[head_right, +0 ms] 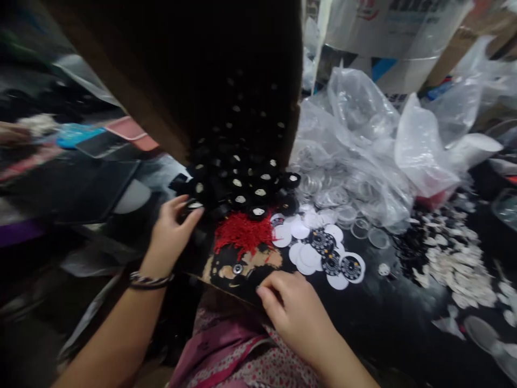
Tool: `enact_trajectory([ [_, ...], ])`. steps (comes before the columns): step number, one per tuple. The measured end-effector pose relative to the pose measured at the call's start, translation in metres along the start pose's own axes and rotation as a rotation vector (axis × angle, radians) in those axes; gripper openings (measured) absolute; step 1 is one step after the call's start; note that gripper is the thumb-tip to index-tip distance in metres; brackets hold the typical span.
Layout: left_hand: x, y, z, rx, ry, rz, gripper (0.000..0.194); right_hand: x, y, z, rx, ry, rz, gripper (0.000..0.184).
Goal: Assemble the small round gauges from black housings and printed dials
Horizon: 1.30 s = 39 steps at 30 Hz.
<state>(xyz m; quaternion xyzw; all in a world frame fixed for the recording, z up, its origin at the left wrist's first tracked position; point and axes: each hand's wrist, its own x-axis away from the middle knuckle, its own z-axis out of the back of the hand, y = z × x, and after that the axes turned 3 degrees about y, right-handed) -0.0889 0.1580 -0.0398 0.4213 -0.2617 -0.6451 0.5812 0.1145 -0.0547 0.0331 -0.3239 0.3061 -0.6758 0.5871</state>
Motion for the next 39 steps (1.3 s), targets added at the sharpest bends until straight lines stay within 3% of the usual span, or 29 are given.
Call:
enact_trajectory([
  [3, 0.027, 0.008, 0.006, 0.064, 0.065, -0.011, 0.067, -0.006, -0.001, -0.004, -0.109, -0.019, -0.060, 0.015],
  [7, 0.073, 0.031, 0.008, 0.024, 0.064, -0.175, 0.068, -0.013, 0.002, -0.010, -0.291, -0.011, -0.106, 0.039],
  [9, 0.096, 0.042, 0.006, 0.087, -0.080, -0.252, 0.065, -0.014, 0.006, -0.013, -0.386, -0.015, -0.102, 0.047],
  [11, 0.118, 0.051, 0.003, 0.211, -0.304, -0.264, 0.061, -0.012, 0.008, -0.012, -0.495, 0.014, -0.094, 0.040],
  [12, 0.127, 0.055, 0.002, 0.274, -0.412, -0.220, 0.060, -0.011, 0.009, -0.011, -0.530, 0.041, -0.090, 0.034],
  [14, 0.141, 0.062, -0.001, 0.409, -0.584, -0.007, 0.056, -0.007, 0.009, -0.005, -0.513, 0.092, -0.100, 0.024],
  [19, 0.149, 0.073, -0.013, 0.830, -0.825, 0.791, 0.038, -0.008, 0.017, 0.027, -0.189, 0.044, -0.130, 0.024],
  [21, 0.148, 0.077, -0.015, 0.949, -0.808, 0.942, 0.037, -0.014, 0.030, 0.043, 0.119, 0.191, -0.152, 0.028],
  [24, 0.146, 0.081, -0.014, 1.048, -0.744, 0.985, 0.039, -0.023, 0.052, 0.061, 0.597, 0.399, -0.218, 0.040],
  [27, 0.144, 0.085, -0.012, 1.119, -0.745, 0.950, 0.039, -0.027, 0.064, 0.065, 0.709, 0.442, -0.174, 0.039],
  [30, 0.139, 0.091, -0.014, 1.225, -0.770, 0.913, 0.027, -0.024, 0.056, 0.058, 0.508, 0.522, -0.127, 0.020],
  [34, 0.127, 0.102, -0.023, 1.276, -0.778, 0.976, 0.032, -0.020, 0.031, 0.042, -0.031, 0.322, -0.173, 0.012],
  [36, 0.120, 0.104, -0.029, 1.257, -0.641, 0.972, 0.034, -0.018, 0.025, 0.038, -0.174, 0.292, -0.190, 0.016],
  [39, 0.117, 0.103, -0.034, 1.221, -0.449, 0.905, 0.033, -0.016, 0.024, 0.038, -0.197, 0.344, -0.192, 0.017],
])
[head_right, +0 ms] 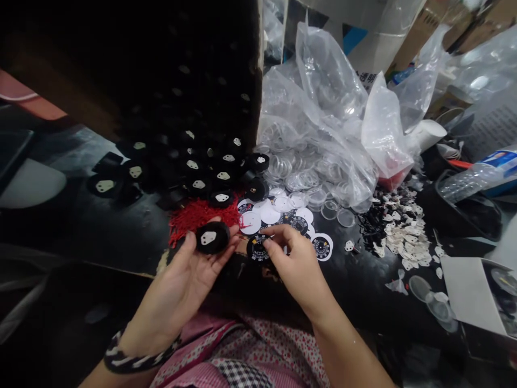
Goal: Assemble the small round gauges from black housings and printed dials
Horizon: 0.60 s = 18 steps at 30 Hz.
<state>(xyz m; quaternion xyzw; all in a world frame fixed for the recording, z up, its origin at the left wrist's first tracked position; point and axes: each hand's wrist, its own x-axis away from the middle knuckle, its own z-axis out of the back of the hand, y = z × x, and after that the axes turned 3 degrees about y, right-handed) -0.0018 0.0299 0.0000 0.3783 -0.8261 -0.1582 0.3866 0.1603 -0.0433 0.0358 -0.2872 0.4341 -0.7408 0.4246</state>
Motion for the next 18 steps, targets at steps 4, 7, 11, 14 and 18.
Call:
enact_trajectory([
  [4, 0.007, -0.009, 0.001, -0.050, -0.079, -0.018, 0.031, 0.003, -0.004, 0.000, 0.031, 0.072, 0.062, 0.011],
  [7, 0.016, -0.019, -0.001, -0.106, -0.108, 0.020, 0.030, 0.007, -0.013, -0.009, 0.024, 0.053, 0.096, 0.006],
  [11, 0.021, -0.027, 0.001, -0.271, -0.092, -0.014, 0.033, 0.009, -0.018, -0.021, 0.036, 0.023, 0.088, 0.004],
  [14, 0.019, -0.028, 0.008, -0.371, -0.127, -0.043, 0.035, 0.008, -0.015, -0.020, 0.044, 0.007, 0.047, 0.009],
  [18, 0.017, -0.030, 0.015, -0.332, -0.162, -0.021, 0.036, 0.005, -0.010, -0.016, 0.015, -0.052, -0.024, 0.016],
])
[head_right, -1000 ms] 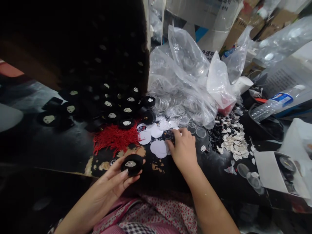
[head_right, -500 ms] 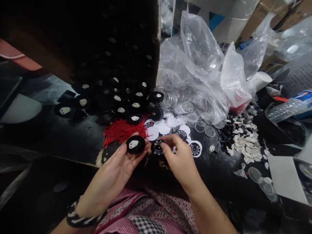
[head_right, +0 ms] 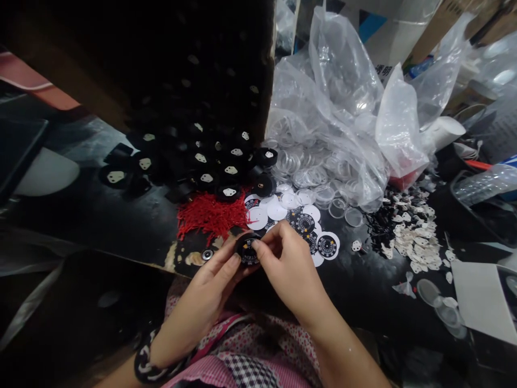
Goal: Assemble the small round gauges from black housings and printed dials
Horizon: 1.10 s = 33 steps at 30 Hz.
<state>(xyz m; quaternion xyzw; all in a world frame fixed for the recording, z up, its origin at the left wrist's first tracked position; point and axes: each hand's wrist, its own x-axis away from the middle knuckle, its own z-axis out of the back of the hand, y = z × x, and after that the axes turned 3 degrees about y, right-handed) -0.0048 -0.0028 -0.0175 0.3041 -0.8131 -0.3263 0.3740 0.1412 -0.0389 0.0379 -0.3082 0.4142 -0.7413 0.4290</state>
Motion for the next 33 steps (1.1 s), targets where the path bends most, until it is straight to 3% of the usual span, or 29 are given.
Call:
enact_trajectory([
  [6, -0.001, -0.002, 0.000, -0.015, -0.018, -0.006, 0.038, 0.000, 0.004, -0.001, 0.010, -0.007, -0.031, 0.019],
  [10, -0.001, 0.002, 0.000, -0.123, 0.015, -0.026, 0.036, 0.008, 0.006, -0.005, 0.020, -0.088, -0.020, 0.010],
  [14, 0.008, 0.008, 0.018, -0.395, -0.006, -0.089, 0.031, 0.018, 0.006, -0.006, 0.031, -0.177, 0.081, 0.016],
  [16, 0.013, 0.009, 0.033, -0.464, 0.039, -0.093, 0.030, 0.016, 0.004, -0.006, 0.105, -0.256, 0.152, 0.018],
  [20, 0.012, 0.009, 0.052, -0.252, 0.148, -0.045, 0.030, -0.009, -0.002, -0.016, 0.592, -0.186, 0.271, 0.012],
  [23, 0.007, 0.011, 0.049, -0.043, 0.190, -0.059, 0.029, -0.029, -0.007, -0.031, 0.959, -0.138, 0.296, 0.016],
  [25, 0.010, 0.015, 0.040, 0.063, 0.232, -0.082, 0.031, -0.033, -0.010, -0.037, 1.046, -0.149, 0.338, 0.017],
  [28, 0.015, 0.018, 0.029, 0.228, 0.234, -0.047, 0.041, -0.029, -0.001, -0.035, 0.984, -0.130, 0.394, 0.014],
  [30, 0.008, 0.016, 0.030, 0.369, 0.158, -0.008, 0.053, -0.036, 0.021, -0.032, 0.817, -0.116, 0.439, 0.021],
  [33, -0.006, 0.015, 0.040, 0.433, -0.015, 0.047, 0.053, -0.054, 0.059, -0.034, 0.491, -0.223, 0.500, 0.028],
])
